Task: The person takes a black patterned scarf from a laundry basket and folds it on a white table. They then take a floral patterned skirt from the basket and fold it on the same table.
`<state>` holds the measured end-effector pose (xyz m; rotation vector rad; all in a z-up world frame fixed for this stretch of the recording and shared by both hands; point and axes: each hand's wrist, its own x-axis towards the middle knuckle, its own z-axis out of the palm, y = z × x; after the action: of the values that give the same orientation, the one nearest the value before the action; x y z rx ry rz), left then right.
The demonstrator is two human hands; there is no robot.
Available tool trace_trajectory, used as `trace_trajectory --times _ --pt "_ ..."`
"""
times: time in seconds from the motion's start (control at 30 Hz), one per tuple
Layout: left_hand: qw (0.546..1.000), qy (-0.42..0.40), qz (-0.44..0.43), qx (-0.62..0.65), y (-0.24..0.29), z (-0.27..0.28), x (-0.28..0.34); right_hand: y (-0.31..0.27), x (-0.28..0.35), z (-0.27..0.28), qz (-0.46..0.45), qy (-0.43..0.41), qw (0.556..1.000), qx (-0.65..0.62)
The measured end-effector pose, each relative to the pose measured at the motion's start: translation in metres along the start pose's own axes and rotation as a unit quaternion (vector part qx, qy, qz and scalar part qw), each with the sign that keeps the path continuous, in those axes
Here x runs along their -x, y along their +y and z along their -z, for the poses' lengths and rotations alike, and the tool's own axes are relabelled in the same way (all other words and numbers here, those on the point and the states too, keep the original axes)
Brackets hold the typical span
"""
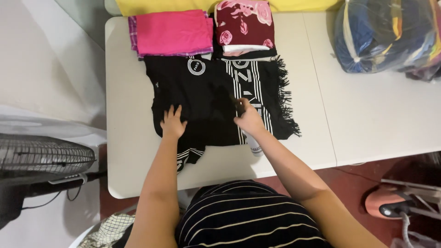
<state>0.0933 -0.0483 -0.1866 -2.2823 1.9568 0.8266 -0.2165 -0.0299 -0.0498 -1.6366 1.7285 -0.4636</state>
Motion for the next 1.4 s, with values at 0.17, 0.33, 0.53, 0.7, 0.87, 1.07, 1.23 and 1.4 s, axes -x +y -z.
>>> trace_trajectory --times 0.17,0.33,0.53,0.7,0.87,1.07,1.23,1.4 --pt "0.995 0.022 -0.055 -0.075 -0.047 -0.044 -0.005 0.028 -0.015 -0.003 -0.049 0.047 0.998 0.016" --pt "0.994 -0.029 -0.065 -0.088 -0.065 -0.038 0.004 0.035 -0.025 0.001 -0.071 0.073 0.995 0.003" --pt "0.989 -0.047 0.003 -0.142 0.001 0.037 0.020 0.026 -0.035 0.013 -0.043 0.064 0.997 0.021" --pt "0.984 0.123 -0.127 0.015 0.056 0.055 -0.005 0.024 -0.049 0.012 0.025 -0.001 0.999 0.034" --pt "0.969 0.158 -0.183 0.056 0.110 0.062 -0.019 0.032 -0.058 0.016 0.029 -0.008 0.999 0.041" --pt "0.979 0.091 -0.172 0.055 0.149 0.053 -0.052 0.040 -0.070 0.036 0.011 0.013 0.999 0.033" --pt "0.980 0.090 -0.171 0.050 0.166 0.060 -0.067 0.066 -0.087 0.042 -0.004 0.012 0.999 0.045" --pt "0.989 0.073 -0.125 0.021 0.154 0.048 -0.095 0.064 -0.088 0.057 -0.008 0.005 0.999 0.051"
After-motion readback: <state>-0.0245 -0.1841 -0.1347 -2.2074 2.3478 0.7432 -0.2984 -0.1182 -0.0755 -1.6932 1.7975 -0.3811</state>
